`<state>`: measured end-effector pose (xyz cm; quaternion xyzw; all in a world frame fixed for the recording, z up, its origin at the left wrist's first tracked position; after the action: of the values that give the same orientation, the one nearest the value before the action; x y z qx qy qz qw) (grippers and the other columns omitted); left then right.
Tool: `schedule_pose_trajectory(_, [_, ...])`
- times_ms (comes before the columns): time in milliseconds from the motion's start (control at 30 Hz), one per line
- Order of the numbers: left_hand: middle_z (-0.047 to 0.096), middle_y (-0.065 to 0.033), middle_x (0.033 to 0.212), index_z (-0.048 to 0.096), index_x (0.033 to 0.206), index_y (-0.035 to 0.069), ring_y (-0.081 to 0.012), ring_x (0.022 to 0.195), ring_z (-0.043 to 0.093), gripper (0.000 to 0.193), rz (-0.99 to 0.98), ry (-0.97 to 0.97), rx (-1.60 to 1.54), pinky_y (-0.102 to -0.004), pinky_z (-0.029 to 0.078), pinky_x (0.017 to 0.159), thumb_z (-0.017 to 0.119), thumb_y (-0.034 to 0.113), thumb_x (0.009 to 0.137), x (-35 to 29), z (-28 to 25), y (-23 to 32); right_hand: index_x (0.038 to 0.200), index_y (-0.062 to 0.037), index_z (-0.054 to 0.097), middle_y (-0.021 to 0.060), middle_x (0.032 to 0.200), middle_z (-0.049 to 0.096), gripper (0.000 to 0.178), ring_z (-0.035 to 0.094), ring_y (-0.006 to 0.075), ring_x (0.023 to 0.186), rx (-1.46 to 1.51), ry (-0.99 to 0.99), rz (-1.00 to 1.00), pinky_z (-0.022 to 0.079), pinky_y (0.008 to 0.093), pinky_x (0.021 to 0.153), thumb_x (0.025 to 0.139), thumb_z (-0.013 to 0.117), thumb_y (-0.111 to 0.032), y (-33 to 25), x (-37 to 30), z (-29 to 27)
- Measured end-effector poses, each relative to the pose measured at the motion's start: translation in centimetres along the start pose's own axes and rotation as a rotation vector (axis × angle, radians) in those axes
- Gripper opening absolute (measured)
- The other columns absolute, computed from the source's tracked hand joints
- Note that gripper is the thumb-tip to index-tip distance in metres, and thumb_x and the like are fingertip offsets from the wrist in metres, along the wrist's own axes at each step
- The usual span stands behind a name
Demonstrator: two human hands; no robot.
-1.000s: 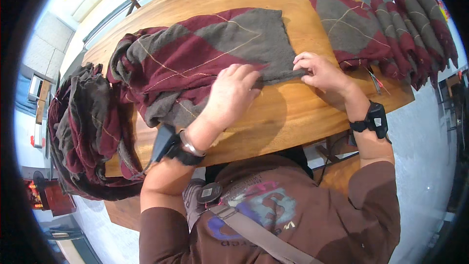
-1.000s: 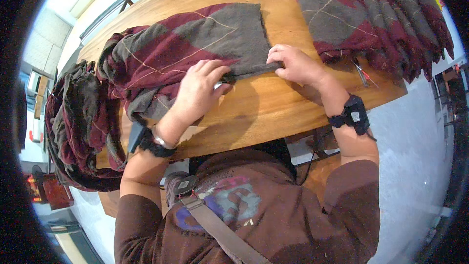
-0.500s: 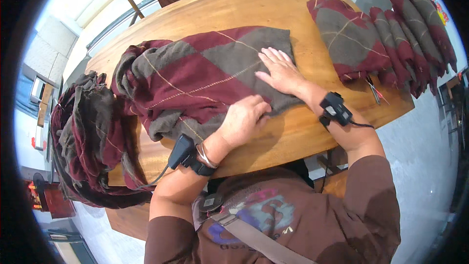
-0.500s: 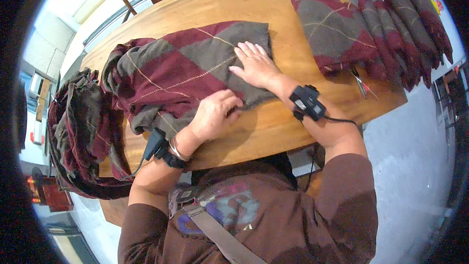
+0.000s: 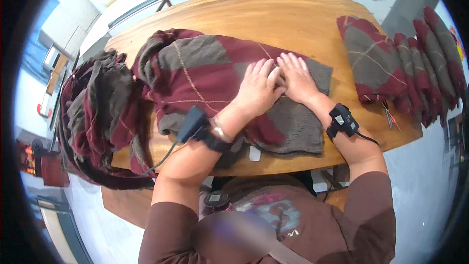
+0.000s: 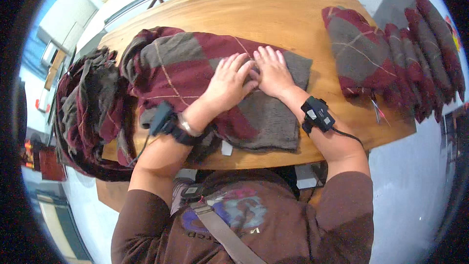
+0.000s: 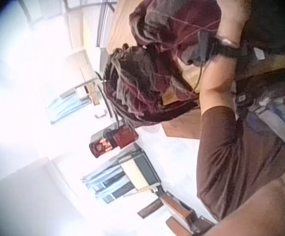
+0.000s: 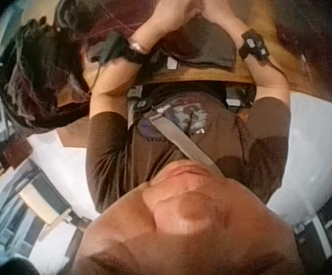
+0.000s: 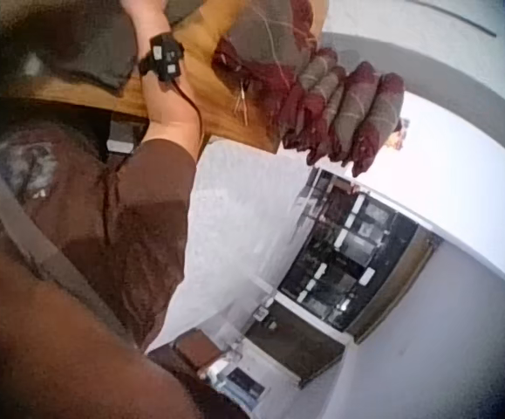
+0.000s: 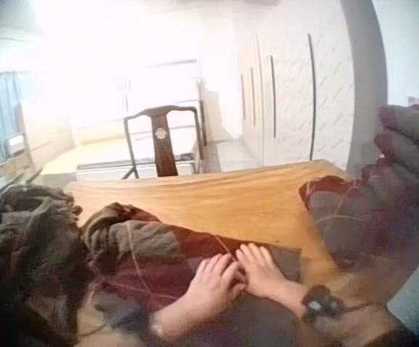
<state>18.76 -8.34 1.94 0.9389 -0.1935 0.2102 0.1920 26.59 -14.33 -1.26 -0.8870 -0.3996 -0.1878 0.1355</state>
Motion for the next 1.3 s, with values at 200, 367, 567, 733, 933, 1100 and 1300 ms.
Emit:
schedule_pose_trajectory(200, [0.034, -0.0232, 0.142, 0.040, 0.136, 0.004, -0.0384, 0.133, 0.030, 0.062, -0.047, -0.124, 0.118, -0.0502, 0.026, 0.107, 0.053, 0.043, 0.088, -4.6, 1.5, -1.3, 0.138, -0.0005, 0.037, 0.0180, 0.146, 0.033, 0.066, 0.026, 0.0322, 0.137, -0.044, -0.168, 0.134, 0.018, 0.0437, 0.112, 0.092, 0.046, -0.046, 5.3, -0.8, -0.4])
schedule_pose_trajectory(367, [0.039, -0.0191, 0.139, 0.048, 0.127, 0.005, -0.0357, 0.131, 0.035, 0.052, 0.054, -0.277, -0.138, -0.0468, 0.033, 0.104, 0.065, 0.026, 0.083, -10.2, -2.6, 1.7, 0.140, -0.0024, 0.033, 0.0161, 0.147, 0.030, 0.065, 0.023, 0.0309, 0.138, -0.074, -0.248, 0.141, 0.016, 0.0425, 0.113, 0.093, 0.045, -0.045, 7.2, -1.7, -0.4])
schedule_pose_trajectory(567, [0.043, -0.0173, 0.133, 0.048, 0.125, 0.009, -0.0361, 0.123, 0.041, 0.064, -0.274, 0.232, 0.189, -0.0434, 0.037, 0.102, 0.076, 0.013, 0.068, -14.8, -16.5, -5.0, 0.134, -0.0014, 0.041, 0.0185, 0.143, 0.035, 0.057, 0.030, 0.0338, 0.134, -0.036, -0.135, 0.167, 0.023, 0.0439, 0.110, 0.089, 0.055, -0.034, 7.8, -2.4, -3.0])
schedule_pose_trajectory(733, [0.038, -0.0219, 0.137, 0.031, 0.140, 0.008, -0.0383, 0.127, 0.036, 0.091, -0.723, 0.191, 0.143, -0.0426, 0.032, 0.106, 0.081, 0.021, 0.065, -22.0, -14.7, -12.1, 0.130, -0.0014, 0.046, 0.0196, 0.138, 0.041, 0.068, 0.036, 0.0327, 0.131, 0.461, -0.256, -0.252, 0.027, 0.0420, 0.110, 0.074, 0.072, -0.030, -9.7, -2.6, -6.5])
schedule_pose_trajectory(933, [0.056, -0.0125, 0.112, 0.059, 0.107, 0.006, -0.0348, 0.103, 0.053, 0.046, -0.478, 0.025, 0.377, -0.0399, 0.045, 0.089, 0.060, -0.003, 0.063, -19.9, -16.7, -12.9, 0.117, -0.0027, 0.055, 0.0152, 0.132, 0.048, 0.052, 0.038, 0.0329, 0.129, 0.408, -0.271, -0.276, 0.030, 0.0433, 0.108, 0.066, 0.053, 0.004, -9.2, -5.1, -4.4])
schedule_pose_trajectory(1100, [0.056, -0.0133, 0.114, 0.062, 0.100, 0.009, -0.0356, 0.107, 0.051, 0.039, -0.723, -0.297, 0.555, -0.0423, 0.043, 0.091, 0.064, -0.001, 0.063, -24.1, -21.2, -17.8, 0.088, -0.0021, 0.059, 0.0138, 0.111, 0.058, 0.034, 0.052, 0.0335, 0.111, 0.373, -0.197, -0.168, 0.043, 0.0401, 0.095, 0.059, 0.048, 0.014, -1.9, -6.7, -7.3])
schedule_pose_trajectory(1300, [0.060, -0.0142, 0.107, 0.063, 0.101, 0.005, -0.0270, 0.092, 0.060, 0.030, -0.450, 0.004, 0.115, -0.0333, 0.048, 0.082, 0.069, 0.008, 0.072, -10.9, -22.7, -11.8, 0.084, -0.0012, 0.056, 0.0138, 0.105, 0.057, 0.029, 0.052, 0.0338, 0.109, 0.352, -0.092, -0.109, 0.042, 0.0416, 0.092, 0.060, 0.049, 0.013, -1.3, -7.3, -7.2])
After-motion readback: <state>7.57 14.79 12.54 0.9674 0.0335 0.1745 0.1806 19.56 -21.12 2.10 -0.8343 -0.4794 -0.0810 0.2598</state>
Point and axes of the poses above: each hand's wrist, its own x-axis towards the middle knuckle, its own z-axis out of the palm, y = z × x, the point moved 10 cm from there along x, towards the middle knuckle
